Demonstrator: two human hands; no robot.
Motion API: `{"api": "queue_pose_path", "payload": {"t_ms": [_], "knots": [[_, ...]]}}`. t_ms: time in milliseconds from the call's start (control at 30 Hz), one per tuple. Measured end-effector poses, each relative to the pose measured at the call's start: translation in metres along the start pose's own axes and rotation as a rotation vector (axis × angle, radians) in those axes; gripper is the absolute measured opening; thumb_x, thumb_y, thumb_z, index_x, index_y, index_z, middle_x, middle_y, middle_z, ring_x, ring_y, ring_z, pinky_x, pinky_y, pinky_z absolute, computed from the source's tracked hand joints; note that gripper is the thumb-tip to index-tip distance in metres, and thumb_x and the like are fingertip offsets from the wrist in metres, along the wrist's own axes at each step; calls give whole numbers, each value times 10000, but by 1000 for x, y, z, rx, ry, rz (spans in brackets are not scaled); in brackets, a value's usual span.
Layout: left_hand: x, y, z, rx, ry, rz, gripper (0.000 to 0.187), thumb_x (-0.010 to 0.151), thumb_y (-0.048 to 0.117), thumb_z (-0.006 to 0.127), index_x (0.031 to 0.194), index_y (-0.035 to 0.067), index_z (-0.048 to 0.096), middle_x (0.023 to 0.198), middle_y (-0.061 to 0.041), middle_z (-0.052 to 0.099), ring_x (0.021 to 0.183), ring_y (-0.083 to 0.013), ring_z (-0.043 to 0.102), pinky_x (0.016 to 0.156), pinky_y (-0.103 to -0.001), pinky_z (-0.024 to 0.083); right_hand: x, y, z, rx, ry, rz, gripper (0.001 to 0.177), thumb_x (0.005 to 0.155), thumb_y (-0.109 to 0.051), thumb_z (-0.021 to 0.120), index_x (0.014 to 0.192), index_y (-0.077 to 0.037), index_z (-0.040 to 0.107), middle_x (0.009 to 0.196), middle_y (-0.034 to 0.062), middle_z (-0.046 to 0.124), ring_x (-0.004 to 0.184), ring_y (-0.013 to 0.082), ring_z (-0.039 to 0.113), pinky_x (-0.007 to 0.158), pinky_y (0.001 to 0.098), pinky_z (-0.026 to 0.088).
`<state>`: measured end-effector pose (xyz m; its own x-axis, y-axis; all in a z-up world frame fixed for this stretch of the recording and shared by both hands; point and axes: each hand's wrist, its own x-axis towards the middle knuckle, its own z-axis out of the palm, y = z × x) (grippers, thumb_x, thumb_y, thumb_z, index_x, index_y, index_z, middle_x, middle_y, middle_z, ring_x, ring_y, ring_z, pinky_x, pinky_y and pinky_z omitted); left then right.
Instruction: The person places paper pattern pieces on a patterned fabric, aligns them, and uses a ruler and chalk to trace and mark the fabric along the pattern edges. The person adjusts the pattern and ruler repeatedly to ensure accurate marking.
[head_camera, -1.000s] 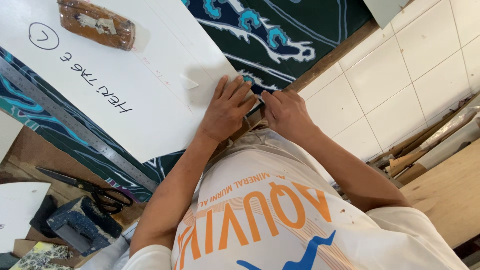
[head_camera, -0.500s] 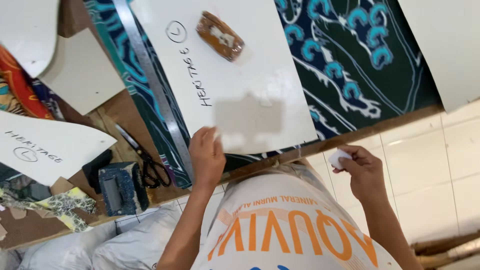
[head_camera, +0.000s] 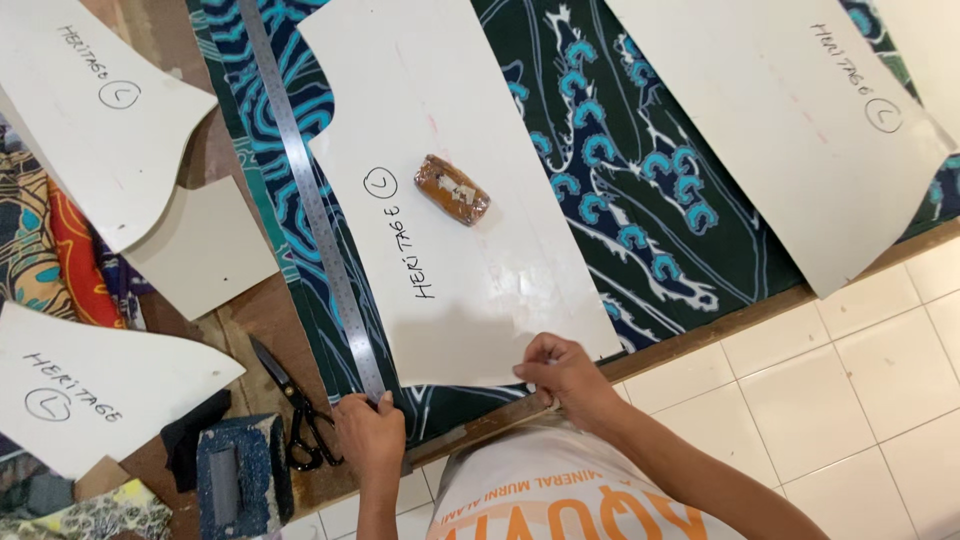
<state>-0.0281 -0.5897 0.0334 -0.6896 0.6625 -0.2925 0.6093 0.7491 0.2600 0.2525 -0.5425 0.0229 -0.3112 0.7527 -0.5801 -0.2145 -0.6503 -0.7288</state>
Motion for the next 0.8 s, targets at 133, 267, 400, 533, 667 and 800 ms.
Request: {"api": "queue_pose_path", "payload": {"t_ms": [133, 267, 400, 533, 667, 800], "knots": [[11, 2, -1, -42, -82, -93, 387, 923, 270, 745, 1111, -40, 609, 974, -216, 673, 943, -384, 688, 862, -468, 549, 0, -12, 29, -260, -106, 4, 173, 890, -113, 779, 956, -19, 650, 716, 11, 572, 537, 68, 493, 460, 228, 409], [16, -24, 9, -173, -108, 60, 410, 876, 178, 774, 1175, -22, 577, 812, -130, 668, 743, -279, 664, 707, -418, 524, 0, -4, 40, -340, -154, -30, 300, 879, -165, 772, 1110, -8, 662, 848, 7, 621, 609, 84, 543, 519, 264, 459], [26, -15, -1, -813, -388, 182, 173, 894, 46, 759, 1041, -28, 706, 797, -43, 581, 696, -118, 485, 621, -298, 400, 1, -19, 49, -669, -201, -438, 506, 861, -239, 829, 1288, -24, 664, 998, 98, 716, 768, 188, 617, 671, 341, 523], [10, 36, -2, -1135, -470, 398, 146, 903, -17, 726, 1022, 6, 644, 849, -6, 616, 734, -65, 535, 662, -233, 446, -8, -37, 50, -788, -220, -772, 691, 826, -302, 851, 1389, -12, 575, 1137, 171, 682, 856, 319, 689, 705, 395, 565], [-19, 119, 28, -1294, -617, 422, 109, 918, -25, 677, 986, 31, 613, 895, -24, 685, 818, -82, 629, 771, -243, 535, -13, -48, 25, -964, -11, -920, 856, 753, -292, 866, 1397, 104, 466, 1006, 212, 637, 755, 371, 667, 616, 441, 547], [-50, 176, 68, -1255, -697, 461, 98, 935, -10, 703, 968, 21, 616, 875, -28, 676, 793, -91, 611, 729, -256, 517, -11, -41, -29, -1110, 234, -968, 722, 784, -127, 770, 1408, 106, 492, 906, 162, 607, 713, 331, 651, 593, 434, 530]]}}
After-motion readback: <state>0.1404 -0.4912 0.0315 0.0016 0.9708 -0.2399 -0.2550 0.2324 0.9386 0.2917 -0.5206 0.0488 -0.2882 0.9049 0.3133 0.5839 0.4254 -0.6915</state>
